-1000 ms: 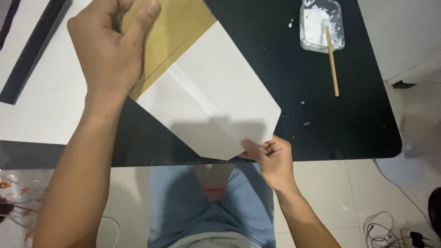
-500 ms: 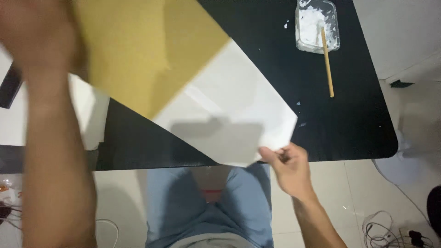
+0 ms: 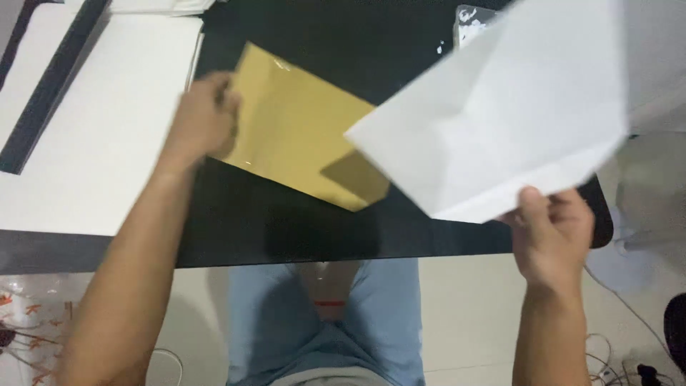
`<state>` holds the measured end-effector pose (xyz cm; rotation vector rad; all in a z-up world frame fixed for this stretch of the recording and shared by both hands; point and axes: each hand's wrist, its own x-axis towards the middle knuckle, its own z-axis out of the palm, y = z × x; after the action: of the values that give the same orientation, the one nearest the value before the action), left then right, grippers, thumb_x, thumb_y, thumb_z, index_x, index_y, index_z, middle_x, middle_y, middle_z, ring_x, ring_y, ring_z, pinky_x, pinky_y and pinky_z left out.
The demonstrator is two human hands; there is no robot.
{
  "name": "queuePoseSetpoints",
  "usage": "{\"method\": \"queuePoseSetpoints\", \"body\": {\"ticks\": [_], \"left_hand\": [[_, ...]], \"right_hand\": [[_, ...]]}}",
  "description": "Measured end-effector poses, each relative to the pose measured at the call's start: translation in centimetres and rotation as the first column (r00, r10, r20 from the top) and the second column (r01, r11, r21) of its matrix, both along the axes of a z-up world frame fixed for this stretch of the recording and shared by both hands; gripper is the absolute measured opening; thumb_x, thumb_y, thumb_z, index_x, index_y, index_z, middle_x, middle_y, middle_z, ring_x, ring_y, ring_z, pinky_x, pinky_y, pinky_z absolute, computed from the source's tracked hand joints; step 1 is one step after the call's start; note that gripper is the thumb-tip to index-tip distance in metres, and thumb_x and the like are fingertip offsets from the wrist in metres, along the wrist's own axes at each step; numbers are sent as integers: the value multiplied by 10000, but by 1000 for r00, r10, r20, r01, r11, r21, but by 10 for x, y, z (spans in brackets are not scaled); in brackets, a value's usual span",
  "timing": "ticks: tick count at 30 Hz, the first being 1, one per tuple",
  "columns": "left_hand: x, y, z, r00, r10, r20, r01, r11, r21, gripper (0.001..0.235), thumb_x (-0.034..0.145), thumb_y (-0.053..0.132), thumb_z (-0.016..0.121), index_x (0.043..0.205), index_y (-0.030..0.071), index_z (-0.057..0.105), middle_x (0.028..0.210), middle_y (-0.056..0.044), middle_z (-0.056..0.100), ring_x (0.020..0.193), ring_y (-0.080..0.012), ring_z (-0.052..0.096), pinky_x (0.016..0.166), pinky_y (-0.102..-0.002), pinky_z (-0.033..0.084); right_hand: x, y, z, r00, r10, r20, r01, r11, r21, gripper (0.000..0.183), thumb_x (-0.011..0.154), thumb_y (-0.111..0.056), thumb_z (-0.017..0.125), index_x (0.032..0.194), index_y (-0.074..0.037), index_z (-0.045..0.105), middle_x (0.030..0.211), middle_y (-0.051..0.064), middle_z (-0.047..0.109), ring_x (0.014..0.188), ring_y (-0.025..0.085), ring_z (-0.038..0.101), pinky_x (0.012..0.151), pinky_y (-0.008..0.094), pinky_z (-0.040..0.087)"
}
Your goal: The person folds a white sheet of paper into a triangular shape on a black table. They use a brush to apply a white substance from a container onto the paper's edges and press the folds together. The person then picks up a yellow sheet of paper and places it on top of the white sheet.
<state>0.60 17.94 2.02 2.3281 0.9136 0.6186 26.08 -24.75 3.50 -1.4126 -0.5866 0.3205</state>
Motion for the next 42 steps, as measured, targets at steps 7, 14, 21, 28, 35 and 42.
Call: {"method": "queuePoseSetpoints", "body": {"ticks": [7,14,21,28,35,42], "left_hand": [[-2,-49,65,997,-75,36,75,997,-7,451,1146,318,457,1343,-42,645,1299,-276,640,1167,-478,614,974,-574,481],[-7,-73,101,963,-117,244,224,848,-480,561,872,270,689,1396,138,538,1284,-57,727,1115,-194,734,889,-365,600],[-33,-17,80,966,-11,259,76,967,-244,466,860,261,806,1292,200,644,932,35,804,858,-32,671,835,-251,499],[-102,129,39,858,491,-147,-392,814,429,791,782,316,861,1469,145,510,1334,-259,548,1169,-472,498,868,-649,435],[-115,138,26,796,563,-224,-539,827,164,623,811,25,593,1424,139,578,1138,-198,629,1068,-435,556,810,-583,483],[-149,149,30,815,528,239,-579,733,356,498,780,17,629,1266,24,739,1042,-194,736,916,-431,629,750,-529,498]], "right_hand": [[-6,63,16,967,189,173,-146,962,-232,176,1027,-127,635,1080,41,633,758,132,603,714,201,642,694,393,634],[-16,134,39,923,351,157,-301,914,-271,224,1017,-280,632,1053,-63,671,715,18,597,645,135,634,589,279,598],[-2,201,46,947,211,242,-146,954,-261,252,1002,-211,723,1202,-64,680,768,-54,636,602,34,481,557,219,431],[6,284,94,908,281,312,-267,960,-89,400,1160,-45,565,1422,-187,298,873,30,622,757,121,629,697,280,614],[-1,400,103,839,260,478,-238,965,-107,63,1083,-108,564,1093,-168,581,738,-74,353,636,50,319,552,256,283],[-22,510,101,743,259,617,-302,953,-36,421,1099,-111,605,806,-176,309,737,-44,259,693,109,219,669,329,229]]}}
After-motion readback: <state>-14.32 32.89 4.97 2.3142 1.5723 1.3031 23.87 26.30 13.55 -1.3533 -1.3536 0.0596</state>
